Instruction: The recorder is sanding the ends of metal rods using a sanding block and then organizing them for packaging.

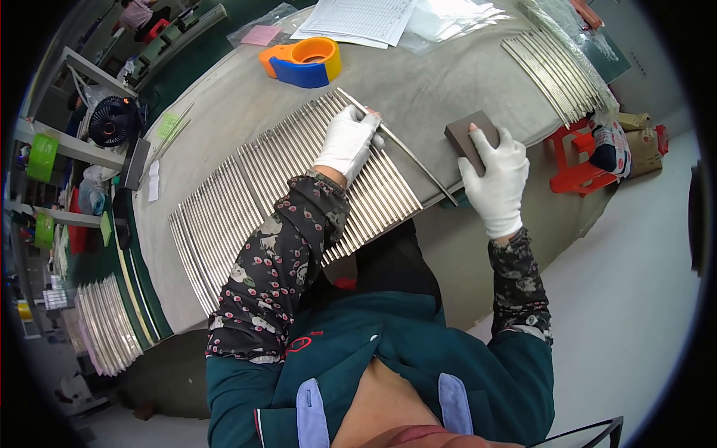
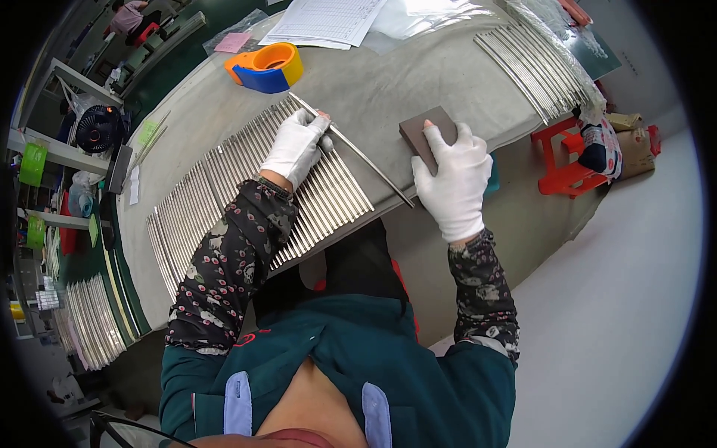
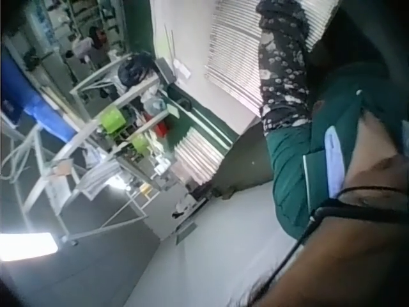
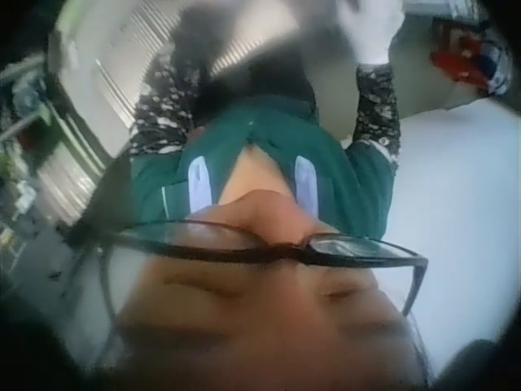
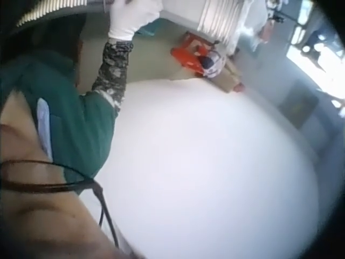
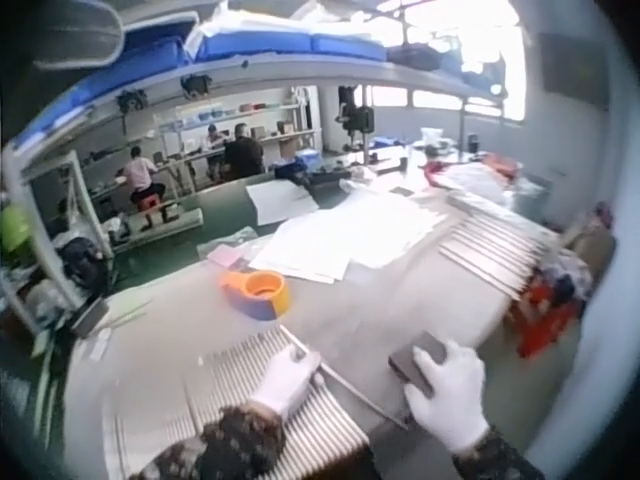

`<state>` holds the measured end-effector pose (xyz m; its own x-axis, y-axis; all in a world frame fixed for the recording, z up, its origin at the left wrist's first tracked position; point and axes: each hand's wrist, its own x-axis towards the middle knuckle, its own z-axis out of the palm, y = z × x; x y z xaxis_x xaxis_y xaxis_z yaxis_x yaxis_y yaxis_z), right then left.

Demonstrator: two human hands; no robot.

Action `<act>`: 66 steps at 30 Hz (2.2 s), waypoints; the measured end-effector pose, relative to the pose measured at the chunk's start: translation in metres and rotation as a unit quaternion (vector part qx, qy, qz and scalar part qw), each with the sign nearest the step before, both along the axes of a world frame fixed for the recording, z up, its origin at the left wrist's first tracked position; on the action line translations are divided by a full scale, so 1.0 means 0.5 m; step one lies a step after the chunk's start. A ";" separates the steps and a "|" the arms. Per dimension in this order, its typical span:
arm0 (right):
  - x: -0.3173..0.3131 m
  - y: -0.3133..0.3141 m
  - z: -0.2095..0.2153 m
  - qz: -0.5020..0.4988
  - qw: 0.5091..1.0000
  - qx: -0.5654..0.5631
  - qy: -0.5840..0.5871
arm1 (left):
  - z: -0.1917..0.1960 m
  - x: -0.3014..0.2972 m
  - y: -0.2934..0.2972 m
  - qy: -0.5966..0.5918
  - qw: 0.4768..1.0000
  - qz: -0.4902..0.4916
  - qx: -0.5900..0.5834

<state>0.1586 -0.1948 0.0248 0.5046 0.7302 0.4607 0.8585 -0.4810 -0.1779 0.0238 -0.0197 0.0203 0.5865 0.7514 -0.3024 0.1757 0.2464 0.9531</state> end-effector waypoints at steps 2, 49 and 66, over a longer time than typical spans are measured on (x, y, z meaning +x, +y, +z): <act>-0.039 -0.007 0.008 0.125 0.992 0.021 0.007 | -0.001 0.005 0.009 -0.005 1.000 0.005 0.000; -0.064 0.152 -0.022 0.248 0.953 -0.111 0.137 | -0.012 -0.669 -0.173 0.337 0.748 0.215 0.531; -0.186 0.185 -0.010 0.429 0.879 -0.195 -0.070 | -0.024 -0.698 -0.119 0.484 0.716 -0.086 0.495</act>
<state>0.0656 -0.1021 0.0195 -0.3510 0.9306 0.1039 0.9354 0.3535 -0.0066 -0.3253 -0.0790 0.0085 0.5715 0.8206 0.0008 0.8193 -0.5706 0.0563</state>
